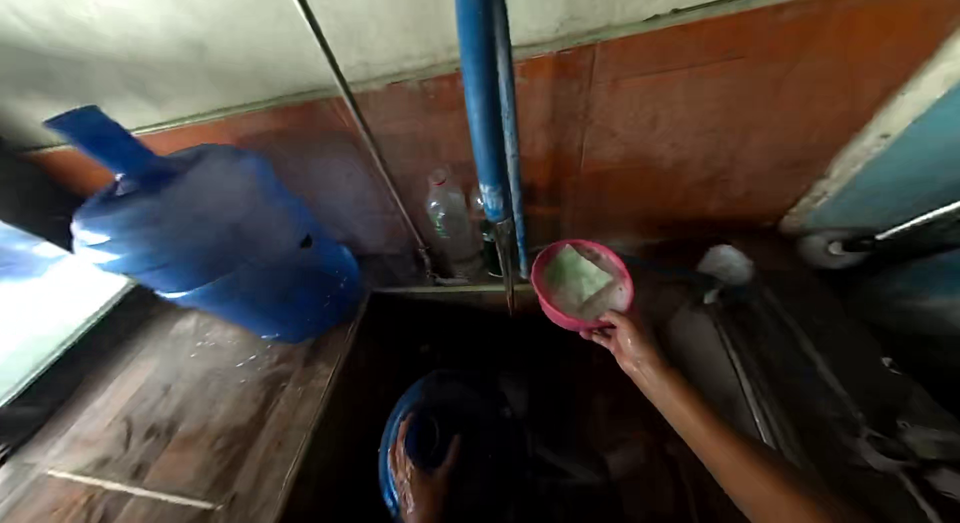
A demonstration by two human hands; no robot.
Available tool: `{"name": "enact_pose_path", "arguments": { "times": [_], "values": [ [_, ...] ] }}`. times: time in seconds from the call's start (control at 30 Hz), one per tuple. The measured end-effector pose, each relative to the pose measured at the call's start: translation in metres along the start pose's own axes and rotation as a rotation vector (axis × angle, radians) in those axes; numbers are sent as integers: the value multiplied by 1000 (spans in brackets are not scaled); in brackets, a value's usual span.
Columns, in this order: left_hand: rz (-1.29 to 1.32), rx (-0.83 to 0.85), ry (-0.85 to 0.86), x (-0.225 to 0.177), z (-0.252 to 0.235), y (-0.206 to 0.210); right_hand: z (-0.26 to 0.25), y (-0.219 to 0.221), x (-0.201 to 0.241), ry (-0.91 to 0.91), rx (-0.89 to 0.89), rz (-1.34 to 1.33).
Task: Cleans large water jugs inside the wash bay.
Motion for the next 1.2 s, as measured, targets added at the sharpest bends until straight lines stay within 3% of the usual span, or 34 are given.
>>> {"name": "enact_pose_path", "arguments": {
  "times": [0.27,0.33,0.43,0.5,0.57,0.63,0.83,0.97,1.2],
  "values": [
    [-1,-13,26,5,1,6,-79,6,10,14,34,241],
    [15,-22,34,8,2,7,-87,2,21,-172,-16,497],
    [11,-35,32,12,-1,10,-86,6,53,-766,-75,972],
    [-6,-64,46,14,0,13,-87,28,67,-988,113,1202],
    [-12,-81,67,12,2,13,-99,50,64,-771,389,1484],
    [-15,-94,78,10,0,11,-114,67,55,-523,502,1667],
    [-17,-88,72,9,1,11,-139,79,35,-331,393,1752],
    [-16,-110,101,7,1,12,-148,86,46,-498,370,1678],
    [-14,-105,110,6,0,12,-96,106,134,-695,223,1433]
  ]
}}
Point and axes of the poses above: each hand's wrist, its own z-axis away from the middle knuckle, its own y-axis out of the palm, x = y × z, the point moved 3 cm from there along -z, towards the middle knuckle, and after that the axes turned 5 degrees about -x, right-handed, at the moved point
